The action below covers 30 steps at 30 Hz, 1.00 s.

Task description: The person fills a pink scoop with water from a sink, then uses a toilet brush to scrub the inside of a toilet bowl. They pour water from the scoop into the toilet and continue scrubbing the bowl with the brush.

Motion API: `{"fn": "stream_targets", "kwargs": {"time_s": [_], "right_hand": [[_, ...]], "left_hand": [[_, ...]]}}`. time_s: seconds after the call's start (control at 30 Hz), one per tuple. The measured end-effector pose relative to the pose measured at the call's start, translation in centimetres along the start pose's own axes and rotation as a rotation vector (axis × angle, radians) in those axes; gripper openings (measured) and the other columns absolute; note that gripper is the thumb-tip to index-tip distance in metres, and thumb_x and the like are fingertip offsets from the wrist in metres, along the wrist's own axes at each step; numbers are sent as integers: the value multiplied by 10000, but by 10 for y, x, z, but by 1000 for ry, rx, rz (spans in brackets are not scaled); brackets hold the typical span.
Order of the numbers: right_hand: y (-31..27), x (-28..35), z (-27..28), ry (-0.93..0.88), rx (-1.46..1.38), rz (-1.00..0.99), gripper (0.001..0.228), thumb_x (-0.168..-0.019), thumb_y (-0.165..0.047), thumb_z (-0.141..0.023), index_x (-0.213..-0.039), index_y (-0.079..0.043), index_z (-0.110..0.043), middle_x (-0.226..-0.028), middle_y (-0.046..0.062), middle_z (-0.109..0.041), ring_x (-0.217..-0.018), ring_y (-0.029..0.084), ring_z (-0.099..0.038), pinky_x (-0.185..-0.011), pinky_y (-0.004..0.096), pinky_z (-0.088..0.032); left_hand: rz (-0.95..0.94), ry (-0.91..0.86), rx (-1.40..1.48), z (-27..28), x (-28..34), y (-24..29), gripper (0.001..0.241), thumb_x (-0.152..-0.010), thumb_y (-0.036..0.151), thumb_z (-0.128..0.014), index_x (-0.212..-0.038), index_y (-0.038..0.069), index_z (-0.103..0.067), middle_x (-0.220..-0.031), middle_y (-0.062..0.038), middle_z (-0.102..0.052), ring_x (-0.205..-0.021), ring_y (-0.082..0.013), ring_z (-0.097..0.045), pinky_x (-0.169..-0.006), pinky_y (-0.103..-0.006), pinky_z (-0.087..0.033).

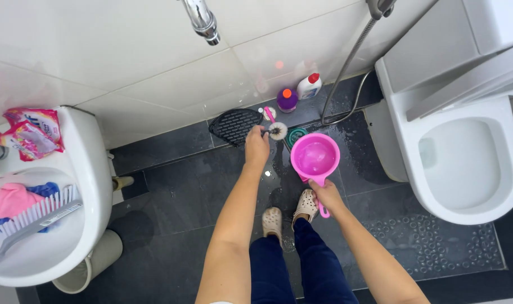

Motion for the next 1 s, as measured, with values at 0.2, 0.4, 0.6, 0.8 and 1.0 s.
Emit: {"fn": "stream_targets", "kwargs": {"time_s": [0.2,0.4,0.6,0.8,1.0], "right_hand": [[7,-34,-25,-44,-23,-10,303,-953,-266,-670,-954,-10,-508,-594,45,-544,-380,154,-488,-342,331,-401],[-6,-57,-52,-2,-92,-26,299,-956,-267,-667,-942,-21,-497,-595,45,-521,-382,157,-492,-347,336,-409],[0,-88,-74,54,-209,1,288,-949,-282,-676,-945,-48,-508,-594,37,-526,-388,144,-484,-353,322,-414],[5,-94,-73,100,-253,29,298,-964,-289,-666,-947,-28,-524,-586,39,-521,-387,141,-477,-350,320,-413],[2,-76,-43,171,-310,10,278,-953,-282,-668,-980,-34,-545,-575,32,-519,-361,133,-464,-329,307,-395]], "left_hand": [[4,-106,-124,-21,-41,-33,235,-903,88,-702,-1115,16,-631,-1093,-248,-675,-1015,-460,-651,-851,-524,-519],[19,-87,-57,-63,-100,-89,308,-859,60,-741,-1147,26,-638,-1057,-233,-709,-1016,-427,-688,-878,-491,-535],[31,134,310,-77,-123,-119,436,-874,52,-670,-1284,-19,-542,-1097,-159,-652,-916,-281,-723,-805,-405,-566],[-73,45,216,-117,-99,-70,189,-980,169,-765,-1056,44,-645,-959,-124,-674,-820,-247,-679,-774,-373,-563],[-403,-216,75,-164,-117,30,476,-905,166,-784,-1324,74,-578,-1262,-186,-599,-1123,-367,-623,-913,-461,-550]]}}
Point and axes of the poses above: each hand's wrist, its own x-axis away from the middle knuckle, its own z-axis out of the back of the hand, y = z × x, the point moved 2 cm from there along -x, towards the middle knuckle
